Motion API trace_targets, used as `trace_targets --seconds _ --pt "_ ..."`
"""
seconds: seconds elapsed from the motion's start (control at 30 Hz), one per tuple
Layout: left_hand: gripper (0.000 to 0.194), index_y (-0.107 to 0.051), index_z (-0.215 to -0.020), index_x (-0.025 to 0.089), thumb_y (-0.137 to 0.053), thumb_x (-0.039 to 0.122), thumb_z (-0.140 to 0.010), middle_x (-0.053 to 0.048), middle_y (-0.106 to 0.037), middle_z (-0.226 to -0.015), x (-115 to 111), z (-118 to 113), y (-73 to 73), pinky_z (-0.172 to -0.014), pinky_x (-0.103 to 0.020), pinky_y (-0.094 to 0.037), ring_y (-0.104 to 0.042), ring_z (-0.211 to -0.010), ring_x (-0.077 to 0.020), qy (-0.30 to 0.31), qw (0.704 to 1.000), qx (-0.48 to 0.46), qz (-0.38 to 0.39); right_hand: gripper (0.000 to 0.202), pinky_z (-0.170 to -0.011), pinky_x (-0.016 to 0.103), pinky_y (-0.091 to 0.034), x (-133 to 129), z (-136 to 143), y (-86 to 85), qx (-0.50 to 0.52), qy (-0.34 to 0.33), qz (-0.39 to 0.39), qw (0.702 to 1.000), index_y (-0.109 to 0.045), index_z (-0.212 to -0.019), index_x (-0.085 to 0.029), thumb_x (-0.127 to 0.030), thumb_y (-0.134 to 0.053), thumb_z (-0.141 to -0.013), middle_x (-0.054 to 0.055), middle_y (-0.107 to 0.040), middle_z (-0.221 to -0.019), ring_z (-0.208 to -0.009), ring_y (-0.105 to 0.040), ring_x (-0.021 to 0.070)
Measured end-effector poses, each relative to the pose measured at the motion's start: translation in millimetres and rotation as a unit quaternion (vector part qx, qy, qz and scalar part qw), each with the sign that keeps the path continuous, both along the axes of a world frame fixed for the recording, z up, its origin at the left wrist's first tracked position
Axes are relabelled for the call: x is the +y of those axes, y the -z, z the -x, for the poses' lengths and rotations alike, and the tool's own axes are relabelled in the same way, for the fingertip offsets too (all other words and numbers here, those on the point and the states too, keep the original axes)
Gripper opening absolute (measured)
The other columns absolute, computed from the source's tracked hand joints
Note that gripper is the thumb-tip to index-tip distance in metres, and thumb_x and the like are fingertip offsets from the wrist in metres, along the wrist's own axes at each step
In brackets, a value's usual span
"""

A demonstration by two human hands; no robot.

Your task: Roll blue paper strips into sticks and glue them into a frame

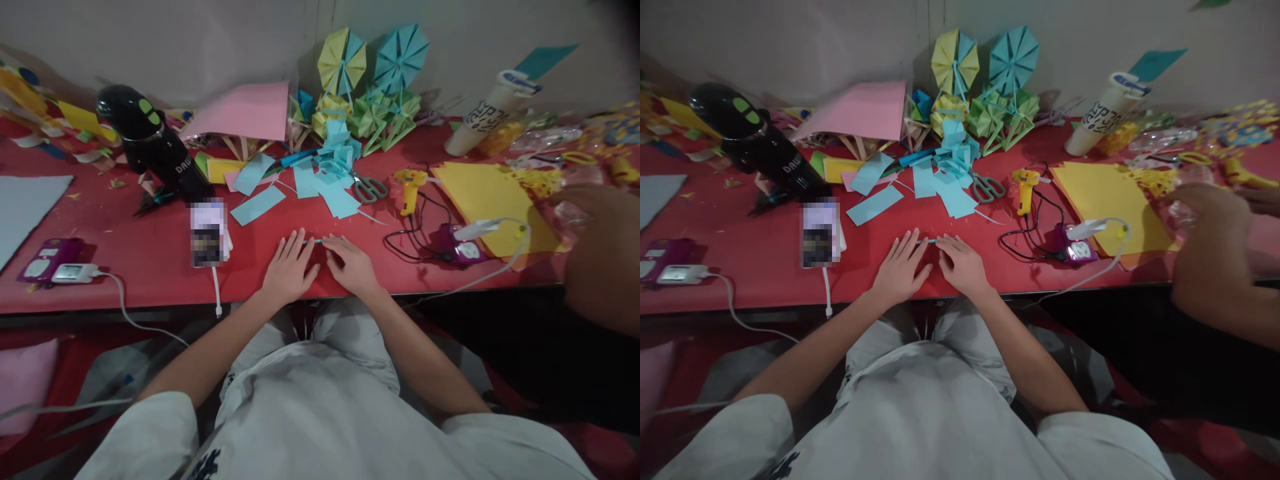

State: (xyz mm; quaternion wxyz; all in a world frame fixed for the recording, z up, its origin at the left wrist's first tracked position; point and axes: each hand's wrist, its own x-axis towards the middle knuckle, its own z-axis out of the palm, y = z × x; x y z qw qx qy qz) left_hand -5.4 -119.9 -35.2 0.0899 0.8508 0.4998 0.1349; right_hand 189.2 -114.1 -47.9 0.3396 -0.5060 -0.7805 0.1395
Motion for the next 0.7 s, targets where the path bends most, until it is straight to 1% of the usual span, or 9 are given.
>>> trace_targets --seconds 0.13,0.27,0.4,0.47,0.53,0.57,0.63,0.7 --pt "0.059 -0.041 -0.153 0.010 -0.042 0.036 -0.100 -0.020 -0.027 -0.165 -0.1 0.7 -1.6 -0.125 -0.053 -0.023 -0.024 -0.155 -0.0323 0.017 1.000 0.006 0.001 0.036 -0.115 0.049 -0.049 -0.1 0.1 0.9 0.000 -0.001 -0.011 1.000 -0.069 -0.121 -0.022 -0.018 -0.049 -0.092 0.008 -0.072 -0.128 -0.125 -0.065 0.0226" --pt "0.060 -0.039 -0.153 0.009 -0.042 0.036 -0.099 -0.020 -0.027 -0.165 0.2 2.2 0.2 -0.126 -0.053 -0.023 -0.024 -0.155 -0.0318 0.017 1.000 -0.002 0.000 0.035 -0.114 0.049 -0.049 -0.8 0.3 0.1 0.002 -0.001 -0.010 1.000 -0.069 -0.121 -0.023 -0.018 -0.049 -0.092 0.007 -0.072 -0.128 -0.125 -0.065 0.0226" --pt "0.073 -0.029 -0.156 0.005 -0.049 0.040 -0.095 -0.023 -0.026 -0.165 2.2 3.5 4.4 -0.126 -0.054 -0.021 -0.022 -0.155 -0.0330 -0.019 0.999 -0.029 0.003 0.038 -0.115 0.049 -0.048 -1.1 0.6 -1.5 0.013 -0.002 -0.002 1.000 -0.069 -0.122 -0.023 -0.017 -0.049 -0.091 0.007 -0.072 -0.128 -0.125 -0.065 0.0224" --pt "0.081 -0.024 -0.158 0.006 -0.054 0.043 -0.093 -0.024 -0.024 -0.165 3.4 4.9 5.4 -0.126 -0.055 -0.022 -0.021 -0.155 -0.0340 -0.034 0.998 -0.050 0.007 0.038 -0.115 0.048 -0.048 -0.9 0.4 -2.3 0.028 0.000 0.002 1.000 -0.068 -0.123 -0.023 -0.017 -0.048 -0.091 0.007 -0.071 -0.130 -0.127 -0.064 0.0222" --pt "0.084 -0.020 -0.159 0.009 -0.056 0.043 -0.091 -0.023 -0.023 -0.166 4.0 8.1 5.1 -0.126 -0.057 -0.021 -0.019 -0.156 -0.0344 -0.041 0.996 -0.082 0.006 0.038 -0.115 0.048 -0.048 -0.5 -0.9 -2.9 0.053 0.008 0.002 0.999 -0.067 -0.124 -0.023 -0.017 -0.048 -0.092 0.007 -0.069 -0.133 -0.128 -0.063 0.0222" --pt "0.083 -0.018 -0.159 0.011 -0.056 0.041 -0.092 -0.022 -0.024 -0.166 3.9 10.5 4.6 -0.126 -0.058 -0.021 -0.019 -0.156 -0.0339 -0.047 0.993 -0.105 0.002 0.038 -0.115 0.048 -0.048 -0.3 -2.1 -3.1 0.069 0.016 -0.002 0.997 -0.067 -0.125 -0.023 -0.018 -0.049 -0.092 0.008 -0.069 -0.133 -0.128 -0.063 0.0223" --pt "0.076 -0.016 -0.160 0.016 -0.050 0.032 -0.094 -0.019 -0.027 -0.166 3.2 16.7 3.8 -0.125 -0.058 -0.023 -0.020 -0.156 -0.0311 -0.070 0.984 -0.163 -0.009 0.036 -0.113 0.046 -0.049 0.4 -5.7 -2.5 0.109 0.047 -0.013 0.993 -0.067 -0.125 -0.022 -0.020 -0.049 -0.093 0.009 -0.070 -0.131 -0.128 -0.063 0.0227" --pt "0.072 -0.016 -0.160 0.019 -0.044 0.019 -0.094 -0.017 -0.032 -0.164 2.0 23.4 3.6 -0.124 -0.054 -0.030 -0.027 -0.154 -0.0266 -0.095 0.971 -0.219 -0.016 0.035 -0.109 0.044 -0.052 1.5 -10.0 -0.5 0.155 0.093 -0.022 0.983 -0.067 -0.124 -0.020 -0.022 -0.050 -0.094 0.011 -0.071 -0.128 -0.124 -0.065 0.0231"
